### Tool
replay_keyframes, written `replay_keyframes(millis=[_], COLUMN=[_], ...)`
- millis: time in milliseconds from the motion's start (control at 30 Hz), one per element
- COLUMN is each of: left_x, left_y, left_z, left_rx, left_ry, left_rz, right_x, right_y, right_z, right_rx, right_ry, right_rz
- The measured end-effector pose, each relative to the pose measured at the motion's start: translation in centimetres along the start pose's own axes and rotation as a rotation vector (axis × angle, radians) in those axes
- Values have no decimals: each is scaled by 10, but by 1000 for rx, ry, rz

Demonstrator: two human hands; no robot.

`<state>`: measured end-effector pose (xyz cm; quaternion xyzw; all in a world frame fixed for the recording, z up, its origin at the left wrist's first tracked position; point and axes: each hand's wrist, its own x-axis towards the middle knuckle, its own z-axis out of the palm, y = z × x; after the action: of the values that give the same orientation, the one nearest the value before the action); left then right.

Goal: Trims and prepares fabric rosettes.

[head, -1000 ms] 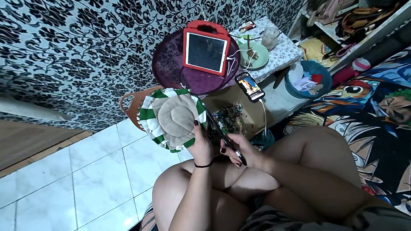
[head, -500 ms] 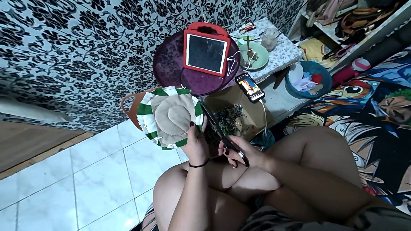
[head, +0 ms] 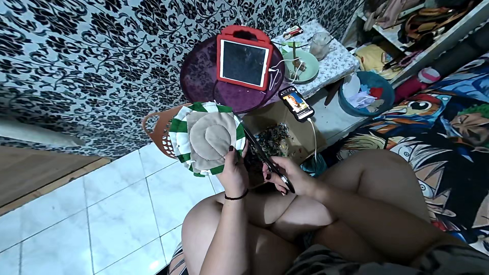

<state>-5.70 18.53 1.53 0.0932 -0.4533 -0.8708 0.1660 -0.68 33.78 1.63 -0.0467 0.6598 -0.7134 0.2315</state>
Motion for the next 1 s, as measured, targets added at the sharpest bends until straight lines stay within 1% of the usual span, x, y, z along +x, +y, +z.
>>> replay_keyframes(millis=[533,633,733,867,1000], left_x=[5,5,3,-1,-4], left_y=[6,7,6,5,2], left_z=[1,1,1,4,3], left_rx=[-33,-25,-25,-29,-34], left_ry=[52,44,42,27,-35], left_rz=[-62,-72,-94,-110,-119], right_x=[-1,-1,1,2,3], right_y=[-1,2,7,3,-3], right_z=[1,0,-2,-5,-8], right_rx=[9,21,31,42,24], right_ry=[37,-6,-73,-43,17], right_rz=[20,5,-61,-46,-29])
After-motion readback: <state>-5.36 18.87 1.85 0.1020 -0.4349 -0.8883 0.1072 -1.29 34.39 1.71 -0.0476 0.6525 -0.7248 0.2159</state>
